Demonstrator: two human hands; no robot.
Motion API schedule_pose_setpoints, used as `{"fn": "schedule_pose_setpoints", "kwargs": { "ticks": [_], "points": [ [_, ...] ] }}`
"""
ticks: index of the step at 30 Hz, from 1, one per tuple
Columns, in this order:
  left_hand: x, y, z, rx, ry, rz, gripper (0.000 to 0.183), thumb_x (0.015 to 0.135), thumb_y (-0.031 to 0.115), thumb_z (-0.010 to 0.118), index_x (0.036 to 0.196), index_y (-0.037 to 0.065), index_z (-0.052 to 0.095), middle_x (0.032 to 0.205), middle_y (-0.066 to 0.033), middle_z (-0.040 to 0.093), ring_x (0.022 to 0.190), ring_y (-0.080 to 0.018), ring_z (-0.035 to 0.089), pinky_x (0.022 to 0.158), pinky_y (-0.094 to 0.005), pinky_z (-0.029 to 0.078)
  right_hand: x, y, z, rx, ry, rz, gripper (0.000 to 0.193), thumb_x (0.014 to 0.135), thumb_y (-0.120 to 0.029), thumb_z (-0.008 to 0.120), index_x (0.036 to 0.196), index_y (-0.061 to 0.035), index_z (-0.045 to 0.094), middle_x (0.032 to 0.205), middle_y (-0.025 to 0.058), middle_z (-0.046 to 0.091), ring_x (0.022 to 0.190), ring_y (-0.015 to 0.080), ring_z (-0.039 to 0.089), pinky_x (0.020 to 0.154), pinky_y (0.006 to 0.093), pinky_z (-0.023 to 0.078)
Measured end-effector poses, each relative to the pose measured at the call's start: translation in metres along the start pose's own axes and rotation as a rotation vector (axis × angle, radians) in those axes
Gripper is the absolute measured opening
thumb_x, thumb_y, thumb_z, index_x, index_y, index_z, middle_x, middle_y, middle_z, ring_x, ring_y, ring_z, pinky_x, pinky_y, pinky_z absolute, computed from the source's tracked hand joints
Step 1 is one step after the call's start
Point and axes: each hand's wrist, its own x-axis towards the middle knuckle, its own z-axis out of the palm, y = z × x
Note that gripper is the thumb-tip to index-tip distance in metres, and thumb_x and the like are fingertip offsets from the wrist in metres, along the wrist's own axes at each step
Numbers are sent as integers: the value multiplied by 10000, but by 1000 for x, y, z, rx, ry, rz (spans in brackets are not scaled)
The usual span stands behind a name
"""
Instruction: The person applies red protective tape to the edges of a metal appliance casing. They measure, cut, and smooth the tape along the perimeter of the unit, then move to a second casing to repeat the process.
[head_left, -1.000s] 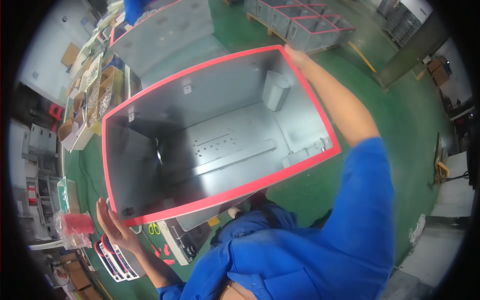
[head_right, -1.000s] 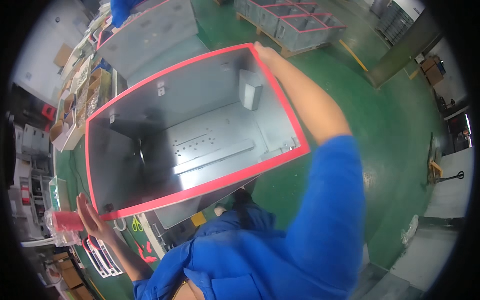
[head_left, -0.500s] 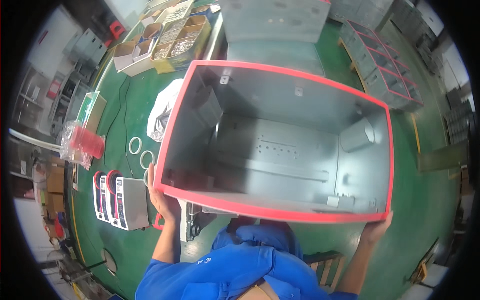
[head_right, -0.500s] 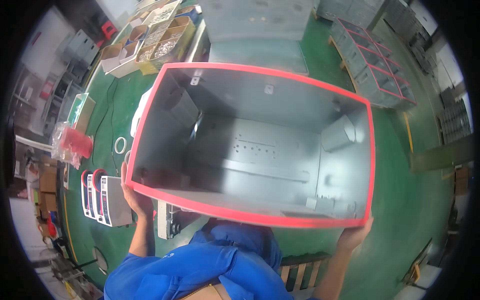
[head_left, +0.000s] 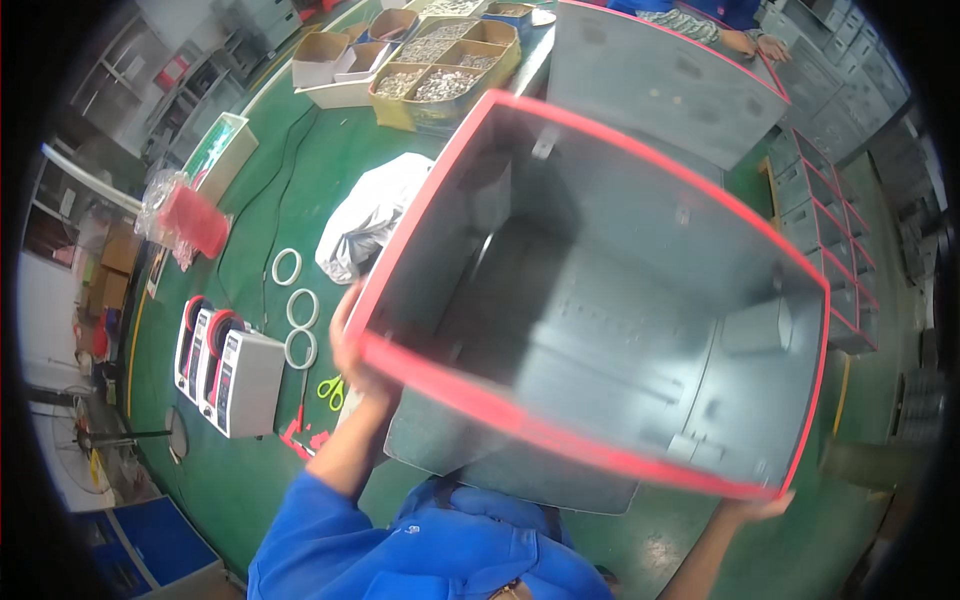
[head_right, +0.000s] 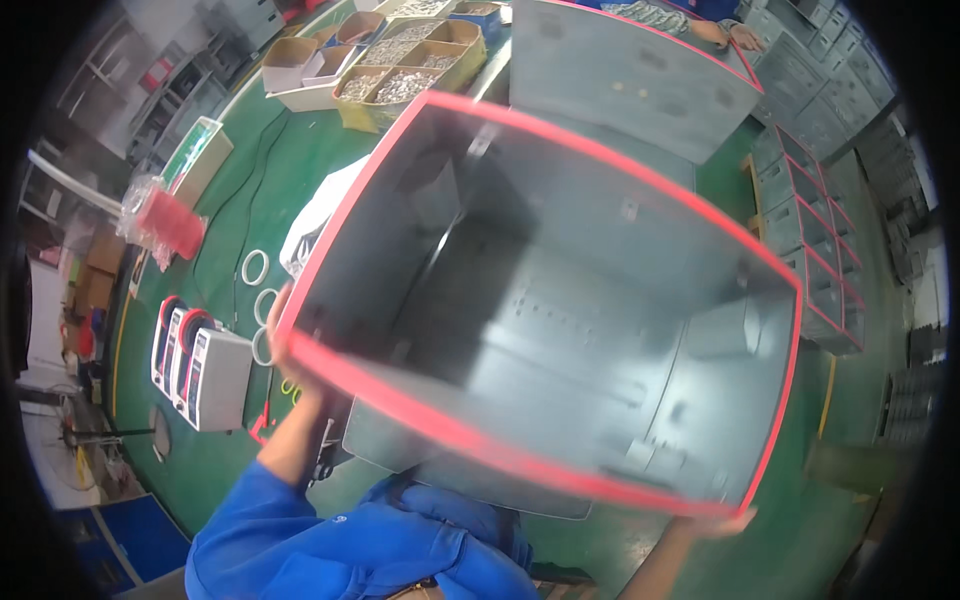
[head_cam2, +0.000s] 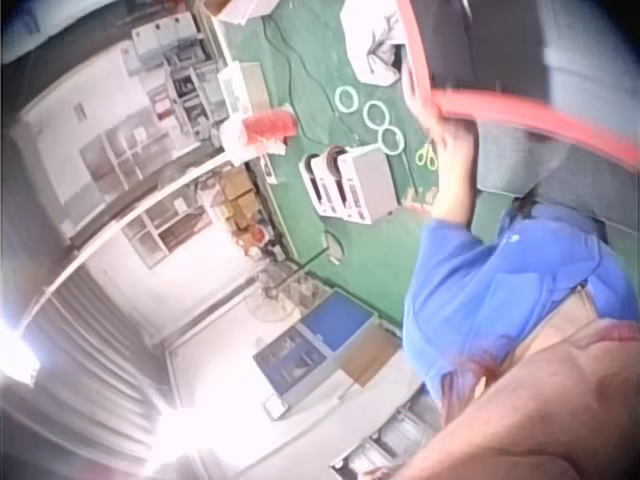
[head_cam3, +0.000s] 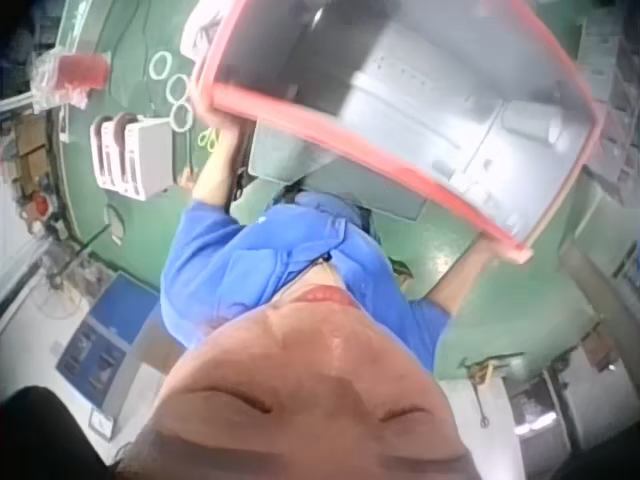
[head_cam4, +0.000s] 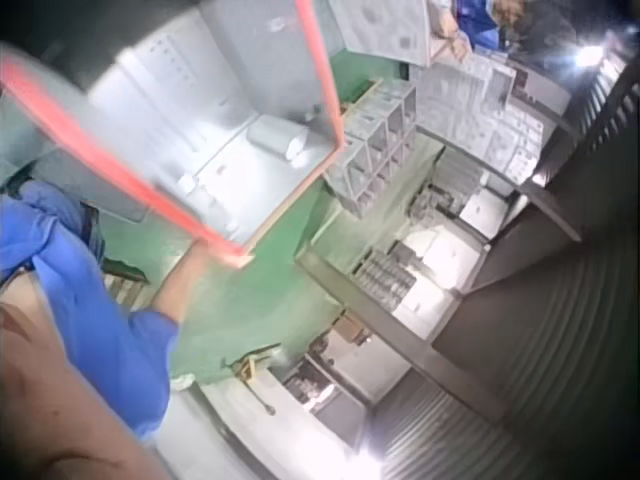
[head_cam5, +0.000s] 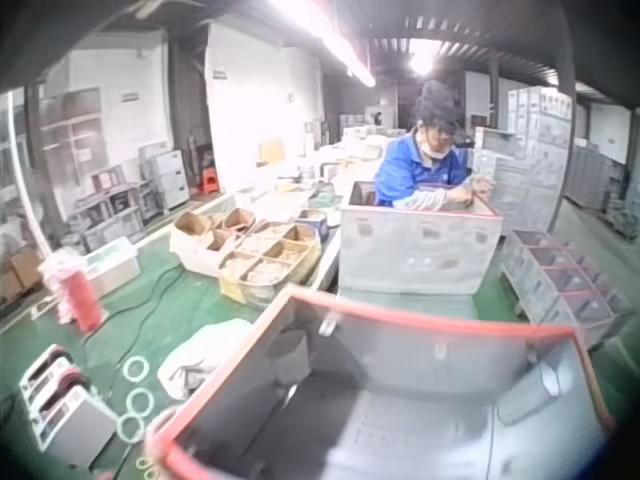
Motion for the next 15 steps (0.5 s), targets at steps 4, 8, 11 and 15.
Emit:
{"fn": "schedule_pose_setpoints", "kwargs": {
  "ticks": [4,8,11,15],
  "points": [
    [89,-78,64,139,-104,428,426,900,271,355,1160,-42,482,1206,-141,484,1103,-260,458,961,-343,306,76,44,100,-1,-168,-23,544,864,-429,339,1102,40,481,1091,136,507,977,263,504,835,398,409],
    [149,-97,138,377,-220,666,435,908,277,370,1181,-56,427,1203,-226,450,1144,-360,401,990,-384,286,140,76,186,-213,-206,57,697,840,-515,367,1188,88,406,1215,170,438,1089,306,440,927,395,352],
    [131,-68,131,360,-71,96,519,827,274,488,1201,-71,384,1162,-270,464,1093,-398,435,947,-404,338,44,30,224,-128,-473,212,785,821,-550,404,1310,39,227,1328,166,311,1211,285,304,1008,428,251],
    [-11,-92,20,665,-164,397,505,812,172,553,1274,67,378,1268,-191,386,1169,-343,377,968,-418,316,25,96,149,-254,-698,-282,598,851,-436,431,1217,20,308,1200,174,379,1100,287,357,945,430,290]
  ]
}}
